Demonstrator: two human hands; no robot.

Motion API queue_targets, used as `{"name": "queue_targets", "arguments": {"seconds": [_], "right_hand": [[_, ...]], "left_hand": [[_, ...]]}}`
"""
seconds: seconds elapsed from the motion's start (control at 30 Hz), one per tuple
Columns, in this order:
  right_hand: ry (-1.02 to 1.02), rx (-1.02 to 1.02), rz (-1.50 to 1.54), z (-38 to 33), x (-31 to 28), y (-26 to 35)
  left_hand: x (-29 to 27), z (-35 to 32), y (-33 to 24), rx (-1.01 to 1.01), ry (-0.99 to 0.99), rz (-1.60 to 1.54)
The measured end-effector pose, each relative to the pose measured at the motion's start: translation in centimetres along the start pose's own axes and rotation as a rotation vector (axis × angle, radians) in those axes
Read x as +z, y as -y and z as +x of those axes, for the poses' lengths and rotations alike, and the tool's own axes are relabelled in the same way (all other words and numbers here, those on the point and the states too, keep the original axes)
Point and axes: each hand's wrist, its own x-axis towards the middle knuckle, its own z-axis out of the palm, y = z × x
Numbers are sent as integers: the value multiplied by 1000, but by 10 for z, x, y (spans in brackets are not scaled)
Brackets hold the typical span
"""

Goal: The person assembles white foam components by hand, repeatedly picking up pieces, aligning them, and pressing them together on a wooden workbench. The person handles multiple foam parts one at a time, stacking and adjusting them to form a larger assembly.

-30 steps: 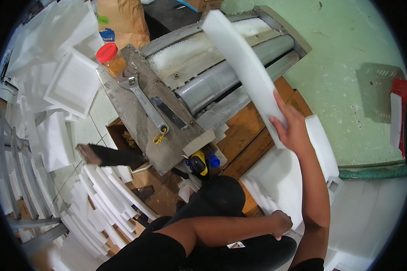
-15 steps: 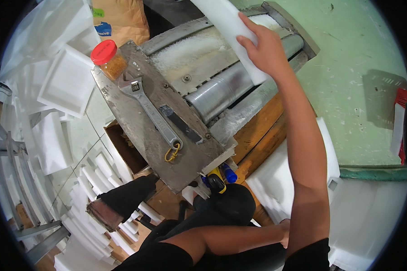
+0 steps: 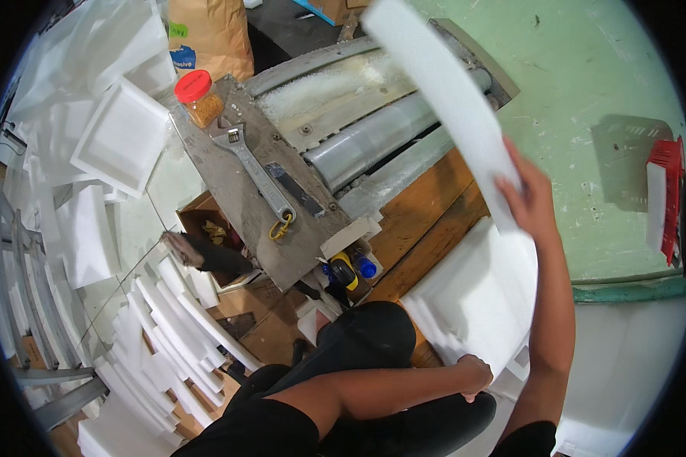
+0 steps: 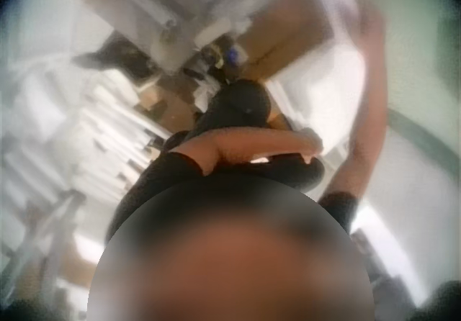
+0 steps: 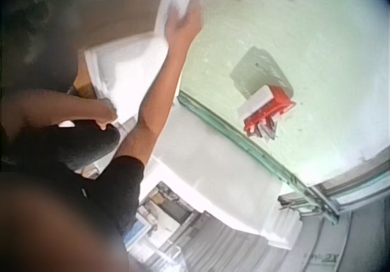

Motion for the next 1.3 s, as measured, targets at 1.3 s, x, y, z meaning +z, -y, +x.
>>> {"name": "queue_targets", "arguments": {"seconds": [1.3], "right_hand": [[-235, 925, 267, -453, -69, 26]], "left_hand": [[-128, -46, 143, -549, -977, 240]]}}
